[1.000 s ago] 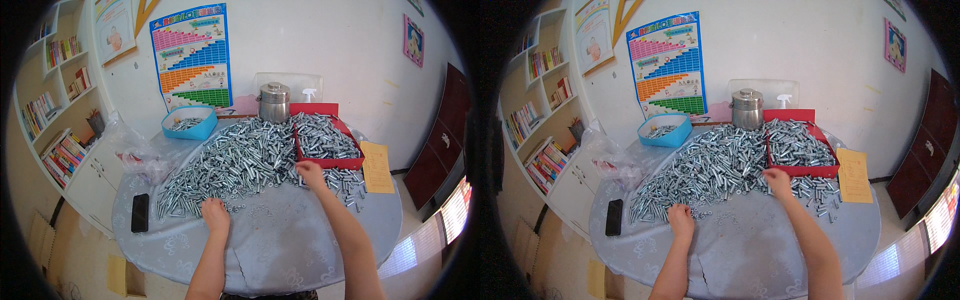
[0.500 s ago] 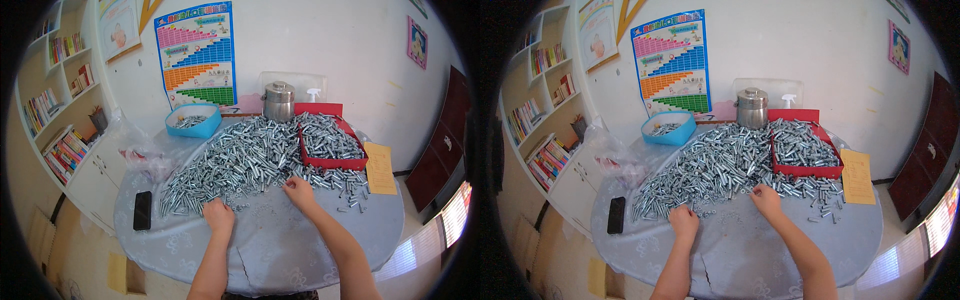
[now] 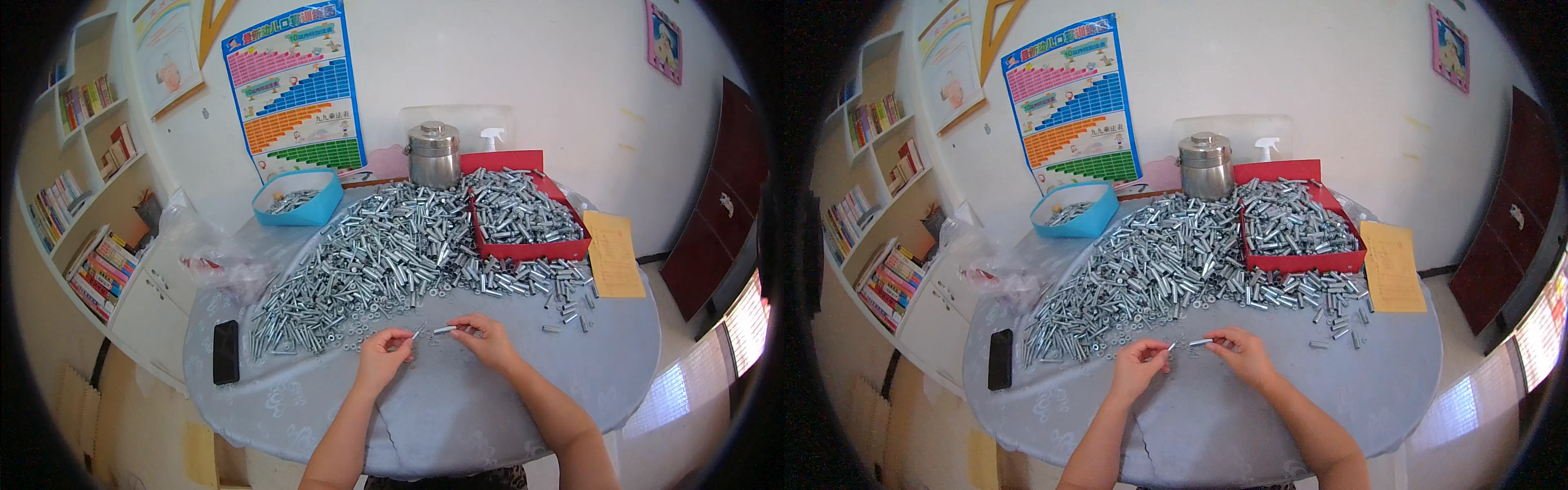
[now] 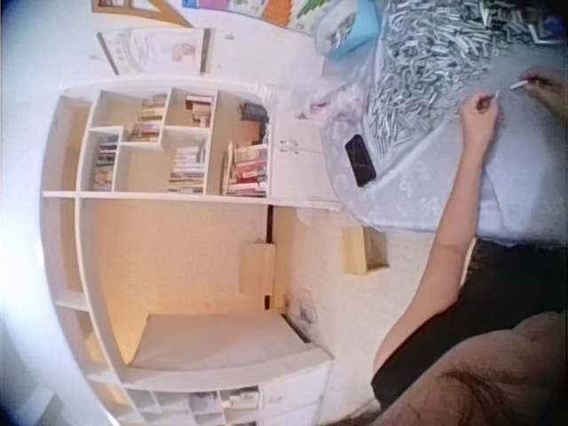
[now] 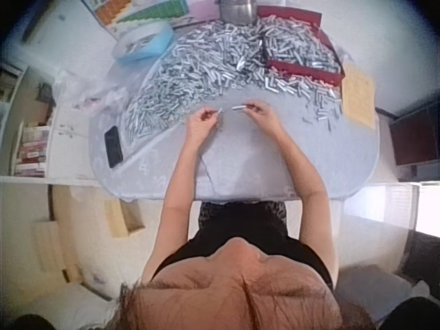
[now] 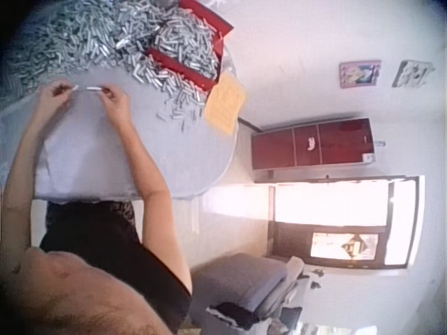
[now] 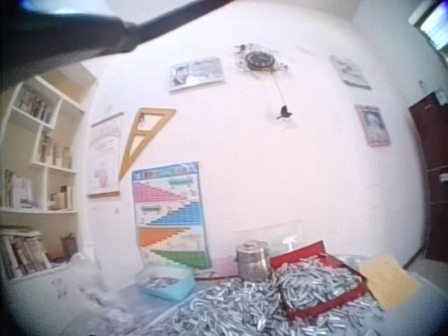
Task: The person repeatedly picks up bolts and washers from a pile on a table, threads the washers onto the bolts by hand, and places the assembled units into a red box. The process is continuous and repetitive throughout the clip.
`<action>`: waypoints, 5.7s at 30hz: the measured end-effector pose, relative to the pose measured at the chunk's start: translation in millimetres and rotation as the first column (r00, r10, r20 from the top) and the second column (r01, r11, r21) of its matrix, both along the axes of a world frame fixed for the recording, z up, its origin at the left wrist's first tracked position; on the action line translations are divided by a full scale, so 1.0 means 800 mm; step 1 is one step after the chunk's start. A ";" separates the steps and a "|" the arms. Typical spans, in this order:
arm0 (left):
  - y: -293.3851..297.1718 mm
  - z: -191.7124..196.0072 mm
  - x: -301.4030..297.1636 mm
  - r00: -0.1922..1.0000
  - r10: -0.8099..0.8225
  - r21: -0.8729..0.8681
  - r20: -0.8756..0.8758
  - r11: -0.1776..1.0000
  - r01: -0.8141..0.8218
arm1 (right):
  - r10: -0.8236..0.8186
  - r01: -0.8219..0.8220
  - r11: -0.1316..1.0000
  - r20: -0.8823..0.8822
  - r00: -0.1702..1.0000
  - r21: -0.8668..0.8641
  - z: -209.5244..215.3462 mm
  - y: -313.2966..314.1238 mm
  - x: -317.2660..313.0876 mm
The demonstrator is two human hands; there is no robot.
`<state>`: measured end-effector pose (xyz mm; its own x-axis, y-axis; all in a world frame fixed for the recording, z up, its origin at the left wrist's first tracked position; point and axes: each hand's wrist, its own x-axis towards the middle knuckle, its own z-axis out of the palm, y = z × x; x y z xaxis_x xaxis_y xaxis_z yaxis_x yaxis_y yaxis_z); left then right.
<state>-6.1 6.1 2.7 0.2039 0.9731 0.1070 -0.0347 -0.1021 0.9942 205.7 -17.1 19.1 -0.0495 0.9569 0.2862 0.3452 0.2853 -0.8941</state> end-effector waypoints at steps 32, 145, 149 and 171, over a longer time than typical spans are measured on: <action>-0.017 0.000 0.029 0.969 -0.087 -0.072 0.230 0.992 0.106 | 0.104 -0.180 0.964 -0.345 0.933 -0.198 -0.023 -0.013 -0.027; -0.004 0.001 -0.006 0.918 0.031 -0.464 0.395 0.869 0.170 | -0.302 0.248 0.953 0.582 0.755 0.173 -0.035 0.132 -0.012; -0.004 0.000 -0.007 0.918 0.042 -0.464 0.394 0.871 0.159 | -0.240 0.207 0.971 0.575 0.782 0.124 -0.018 0.121 -0.016; -0.015 0.007 0.009 0.966 -0.079 -0.446 0.247 0.876 0.185 | 0.083 -0.082 0.990 0.010 0.996 -0.116 -0.010 0.000 -0.015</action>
<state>1.4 -5.8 8.0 0.3578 0.8871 -0.2914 -0.2323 0.3868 0.8924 193.9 -16.7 11.3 -0.1330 0.9759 0.1730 0.3378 0.2087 -0.9178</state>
